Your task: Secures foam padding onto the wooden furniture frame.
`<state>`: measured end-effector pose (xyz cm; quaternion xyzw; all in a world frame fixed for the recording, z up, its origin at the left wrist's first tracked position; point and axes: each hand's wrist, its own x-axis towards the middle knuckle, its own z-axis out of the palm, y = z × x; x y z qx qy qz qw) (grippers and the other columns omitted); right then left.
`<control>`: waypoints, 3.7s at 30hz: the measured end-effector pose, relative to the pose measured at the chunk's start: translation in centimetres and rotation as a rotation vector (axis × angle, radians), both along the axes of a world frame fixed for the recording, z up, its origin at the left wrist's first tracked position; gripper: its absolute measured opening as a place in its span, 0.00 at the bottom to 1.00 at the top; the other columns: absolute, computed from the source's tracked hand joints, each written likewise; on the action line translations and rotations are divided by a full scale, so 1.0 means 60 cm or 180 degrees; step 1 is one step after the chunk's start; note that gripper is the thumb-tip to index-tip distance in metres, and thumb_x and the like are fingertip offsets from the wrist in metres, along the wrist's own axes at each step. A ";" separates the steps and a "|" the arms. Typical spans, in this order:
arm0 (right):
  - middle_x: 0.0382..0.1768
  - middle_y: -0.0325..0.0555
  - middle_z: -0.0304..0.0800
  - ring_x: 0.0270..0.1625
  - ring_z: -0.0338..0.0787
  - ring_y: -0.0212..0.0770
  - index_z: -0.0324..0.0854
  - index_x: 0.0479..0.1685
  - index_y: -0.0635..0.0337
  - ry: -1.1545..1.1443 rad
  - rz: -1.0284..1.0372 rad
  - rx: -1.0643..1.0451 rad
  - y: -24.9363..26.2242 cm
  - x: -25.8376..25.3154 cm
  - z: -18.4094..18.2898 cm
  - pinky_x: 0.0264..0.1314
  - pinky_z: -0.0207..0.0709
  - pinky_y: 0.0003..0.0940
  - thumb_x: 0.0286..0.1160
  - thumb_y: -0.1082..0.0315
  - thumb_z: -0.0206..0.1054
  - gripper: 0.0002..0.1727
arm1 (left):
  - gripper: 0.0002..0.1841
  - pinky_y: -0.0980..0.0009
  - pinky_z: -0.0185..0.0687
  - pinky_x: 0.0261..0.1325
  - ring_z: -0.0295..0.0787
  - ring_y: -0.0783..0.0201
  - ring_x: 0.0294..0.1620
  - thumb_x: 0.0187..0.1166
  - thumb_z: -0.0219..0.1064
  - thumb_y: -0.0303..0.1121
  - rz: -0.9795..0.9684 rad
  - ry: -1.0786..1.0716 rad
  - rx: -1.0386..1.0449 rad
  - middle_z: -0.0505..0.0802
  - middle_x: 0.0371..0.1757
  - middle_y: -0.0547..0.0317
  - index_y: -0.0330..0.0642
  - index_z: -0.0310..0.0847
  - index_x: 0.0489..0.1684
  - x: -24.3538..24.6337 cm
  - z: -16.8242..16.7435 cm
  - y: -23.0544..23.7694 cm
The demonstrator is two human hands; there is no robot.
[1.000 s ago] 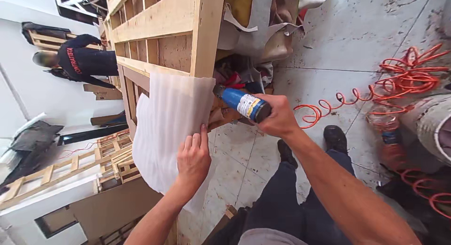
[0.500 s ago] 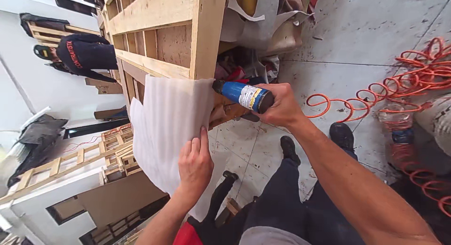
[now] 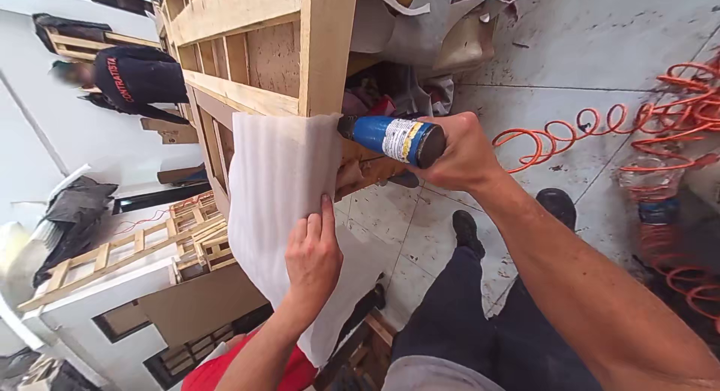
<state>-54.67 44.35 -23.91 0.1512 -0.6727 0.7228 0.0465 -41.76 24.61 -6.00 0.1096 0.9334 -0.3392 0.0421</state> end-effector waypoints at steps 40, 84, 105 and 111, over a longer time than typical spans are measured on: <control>0.39 0.43 0.97 0.40 0.95 0.39 0.94 0.50 0.54 -0.0036 -0.0231 -0.0026 -0.075 0.221 -0.024 0.37 0.85 0.46 0.59 0.56 0.69 0.21 | 0.29 0.49 0.68 0.79 0.89 0.49 0.50 0.94 0.47 0.49 -0.2175 -0.3024 0.0372 0.90 0.35 0.51 0.41 0.81 0.23 0.058 0.033 -0.155; 0.28 0.38 0.92 0.30 0.90 0.37 0.95 0.45 0.49 0.0159 -0.0146 0.0132 -0.203 0.365 -0.007 0.26 0.75 0.40 0.63 0.48 0.68 0.20 | 0.36 0.53 0.81 0.44 0.87 0.52 0.24 0.92 0.45 0.56 -0.1579 -0.3900 -0.0330 0.85 0.15 0.53 0.39 0.81 0.15 0.179 -0.007 -0.194; 0.28 0.39 0.92 0.29 0.89 0.38 0.95 0.46 0.50 0.0121 -0.0332 0.0177 -0.287 0.530 -0.009 0.25 0.75 0.41 0.62 0.49 0.68 0.20 | 0.37 0.48 0.83 0.46 0.90 0.47 0.30 0.91 0.42 0.59 -0.1490 -0.3690 -0.0545 0.88 0.21 0.49 0.38 0.85 0.23 0.288 -0.030 -0.276; 0.29 0.39 0.93 0.31 0.90 0.37 0.95 0.47 0.47 0.0063 -0.0458 0.0161 -0.333 0.588 0.004 0.26 0.76 0.42 0.66 0.47 0.66 0.20 | 0.39 0.49 0.83 0.41 0.89 0.49 0.26 0.90 0.41 0.61 -0.1512 -0.3833 -0.0632 0.87 0.18 0.50 0.39 0.83 0.19 0.349 -0.015 -0.336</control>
